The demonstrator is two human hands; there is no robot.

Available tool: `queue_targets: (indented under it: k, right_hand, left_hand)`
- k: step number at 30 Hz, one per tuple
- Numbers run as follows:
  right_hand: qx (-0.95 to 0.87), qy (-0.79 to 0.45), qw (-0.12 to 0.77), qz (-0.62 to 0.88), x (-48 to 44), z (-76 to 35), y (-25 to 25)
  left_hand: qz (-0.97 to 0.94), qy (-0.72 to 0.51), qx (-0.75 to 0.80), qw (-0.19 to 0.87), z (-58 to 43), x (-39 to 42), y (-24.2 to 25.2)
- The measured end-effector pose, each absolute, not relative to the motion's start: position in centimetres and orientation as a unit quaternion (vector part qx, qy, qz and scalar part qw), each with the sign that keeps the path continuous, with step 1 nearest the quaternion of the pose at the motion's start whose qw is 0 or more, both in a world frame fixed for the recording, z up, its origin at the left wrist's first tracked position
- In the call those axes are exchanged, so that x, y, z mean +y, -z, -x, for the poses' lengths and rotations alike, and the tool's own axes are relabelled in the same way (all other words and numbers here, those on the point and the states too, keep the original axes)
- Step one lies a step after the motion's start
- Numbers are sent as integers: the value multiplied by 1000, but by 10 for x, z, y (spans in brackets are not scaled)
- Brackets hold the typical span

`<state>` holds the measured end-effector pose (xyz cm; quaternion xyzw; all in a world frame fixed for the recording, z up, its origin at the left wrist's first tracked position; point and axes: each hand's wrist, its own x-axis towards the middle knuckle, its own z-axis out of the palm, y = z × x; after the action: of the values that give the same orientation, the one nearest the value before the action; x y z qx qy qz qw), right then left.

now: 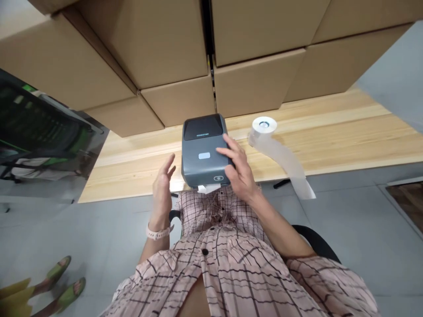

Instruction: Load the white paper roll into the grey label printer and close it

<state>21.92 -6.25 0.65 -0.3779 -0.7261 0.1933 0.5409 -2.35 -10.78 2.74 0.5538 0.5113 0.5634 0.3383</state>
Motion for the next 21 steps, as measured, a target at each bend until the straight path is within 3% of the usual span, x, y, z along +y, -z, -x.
queue_targets:
  k: [5,12,17,21]
  right_hand:
    - [-696,-209,548,414,-59,-225,8]
    - [-731,-162,536,390,6,-218,-51]
    - [-740,-139,497,430,68,-218,-90]
    - [-733,-125,475,471,81,-224,-95]
  left_hand:
    - [-580,-557,468,367,3,-88,-33]
    - [-599,-601,399,346,21,-20,-55]
    - [-567,-532,500,381,18,17,-20]
    - [-577,-504,492,414,10,15,3]
